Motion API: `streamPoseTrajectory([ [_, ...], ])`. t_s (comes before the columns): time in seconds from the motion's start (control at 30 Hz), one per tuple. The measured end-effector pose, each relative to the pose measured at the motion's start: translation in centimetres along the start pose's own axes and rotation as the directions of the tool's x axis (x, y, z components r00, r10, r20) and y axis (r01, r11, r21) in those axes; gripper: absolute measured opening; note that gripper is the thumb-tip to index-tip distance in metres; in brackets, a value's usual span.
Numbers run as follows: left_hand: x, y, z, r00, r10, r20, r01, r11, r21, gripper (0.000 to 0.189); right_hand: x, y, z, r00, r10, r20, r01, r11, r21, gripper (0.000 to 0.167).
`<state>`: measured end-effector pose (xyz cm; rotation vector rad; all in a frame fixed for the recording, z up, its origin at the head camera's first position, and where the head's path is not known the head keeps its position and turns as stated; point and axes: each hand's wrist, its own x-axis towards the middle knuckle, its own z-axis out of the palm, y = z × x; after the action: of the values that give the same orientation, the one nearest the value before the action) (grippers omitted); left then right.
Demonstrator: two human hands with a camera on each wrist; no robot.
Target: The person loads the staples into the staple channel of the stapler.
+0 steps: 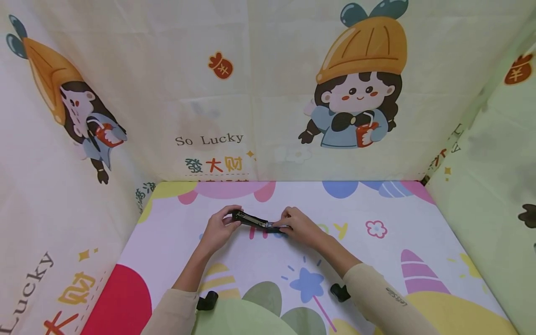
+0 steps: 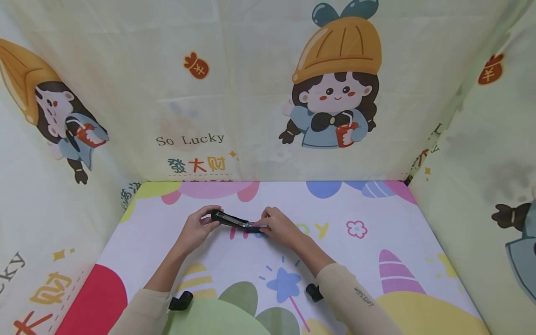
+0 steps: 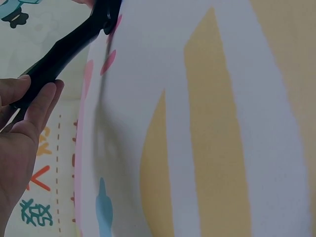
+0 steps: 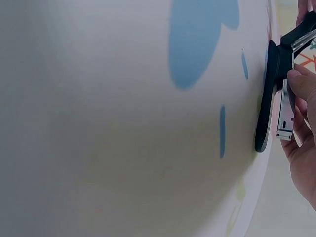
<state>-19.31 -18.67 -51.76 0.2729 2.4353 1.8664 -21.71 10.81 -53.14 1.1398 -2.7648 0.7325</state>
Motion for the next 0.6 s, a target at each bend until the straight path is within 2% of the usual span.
streamPoseTrajectory([
  [0.3, 0.0, 0.1, 0.0, 1.0, 0.002, -0.001, -0.002, 1.0, -0.002, 0.046, -1.0, 0.7, 0.0, 0.998, 0.005, -0.059, -0.005, 1.0, -0.001, 0.022],
  [0.6, 0.0, 0.2, -0.1, 1.0, 0.004, 0.001, -0.004, 1.0, 0.01, 0.046, -2.0, 1.4, -0.4, 0.997, 0.066, -0.032, -0.065, 0.998, 0.018, 0.02],
])
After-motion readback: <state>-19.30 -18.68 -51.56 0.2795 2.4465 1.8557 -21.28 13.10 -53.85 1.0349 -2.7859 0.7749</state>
